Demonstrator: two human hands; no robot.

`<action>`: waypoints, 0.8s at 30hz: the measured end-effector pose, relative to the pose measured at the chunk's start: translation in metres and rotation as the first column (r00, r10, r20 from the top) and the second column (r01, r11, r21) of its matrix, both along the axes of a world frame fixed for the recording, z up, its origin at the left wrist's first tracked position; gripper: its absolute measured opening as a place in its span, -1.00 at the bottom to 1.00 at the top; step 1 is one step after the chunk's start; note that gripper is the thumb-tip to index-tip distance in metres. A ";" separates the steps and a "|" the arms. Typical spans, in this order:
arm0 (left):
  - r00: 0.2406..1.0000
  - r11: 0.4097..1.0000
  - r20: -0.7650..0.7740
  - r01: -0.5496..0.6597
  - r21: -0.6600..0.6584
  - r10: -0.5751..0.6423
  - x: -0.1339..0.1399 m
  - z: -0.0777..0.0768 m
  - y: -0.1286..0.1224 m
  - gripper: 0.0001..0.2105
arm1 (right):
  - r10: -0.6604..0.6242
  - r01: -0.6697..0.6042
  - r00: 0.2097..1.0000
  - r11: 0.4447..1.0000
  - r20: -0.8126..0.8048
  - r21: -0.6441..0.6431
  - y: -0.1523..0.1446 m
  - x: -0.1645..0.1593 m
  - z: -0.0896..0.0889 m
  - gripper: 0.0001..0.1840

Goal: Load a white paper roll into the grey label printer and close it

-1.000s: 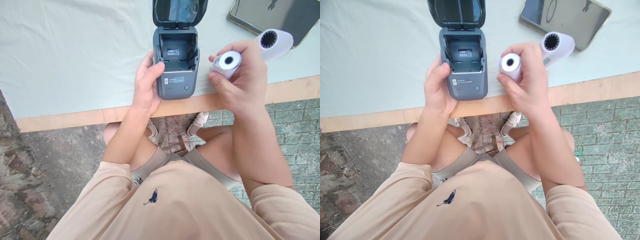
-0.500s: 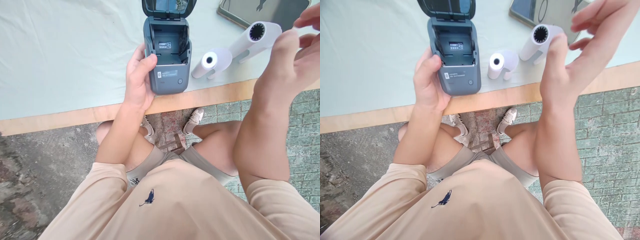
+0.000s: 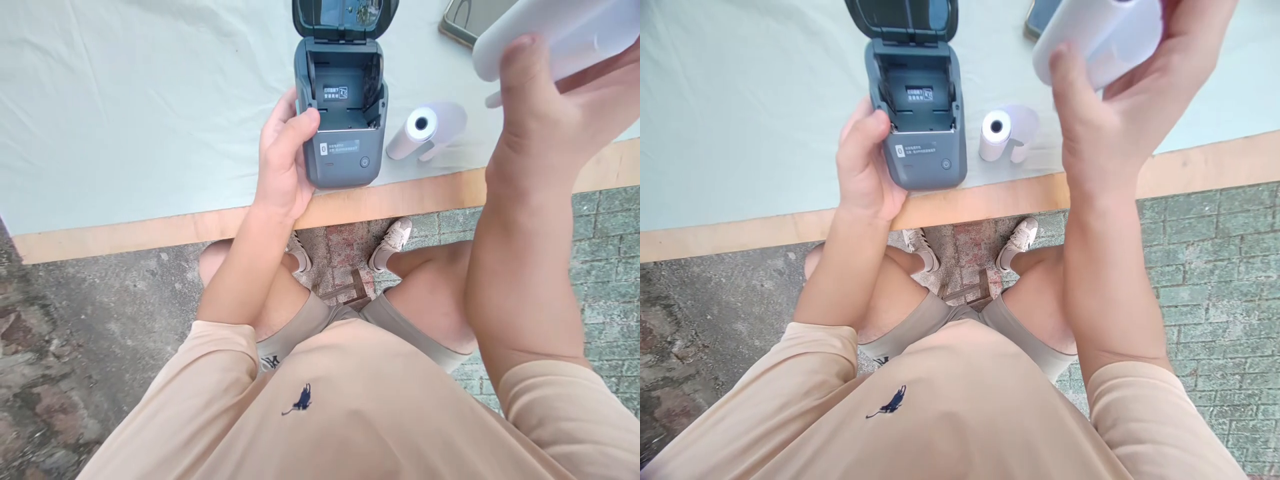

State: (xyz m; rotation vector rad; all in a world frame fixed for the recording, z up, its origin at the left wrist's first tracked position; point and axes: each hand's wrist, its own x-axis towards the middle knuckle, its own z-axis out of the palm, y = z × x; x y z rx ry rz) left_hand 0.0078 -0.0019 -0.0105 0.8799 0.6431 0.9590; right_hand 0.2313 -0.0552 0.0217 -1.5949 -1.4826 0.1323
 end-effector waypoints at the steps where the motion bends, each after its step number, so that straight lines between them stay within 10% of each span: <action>1: 1.000 1.000 -0.013 -0.004 -0.004 0.004 0.000 0.000 0.000 -0.87 | 0.002 -0.003 1.000 0.998 0.026 0.055 0.002 -0.007 0.003 -0.64; 9: 0.999 0.999 -0.033 -0.034 -0.005 0.034 0.001 -0.002 -0.002 -0.78 | 0.143 -0.105 0.866 0.989 0.478 -0.106 0.017 -0.068 0.018 -0.77; 24: 0.998 1.000 0.055 0.009 0.019 -0.010 -0.001 -0.008 0.003 -0.71 | 0.251 -0.265 0.820 0.963 0.514 -0.048 0.013 -0.060 0.007 -0.84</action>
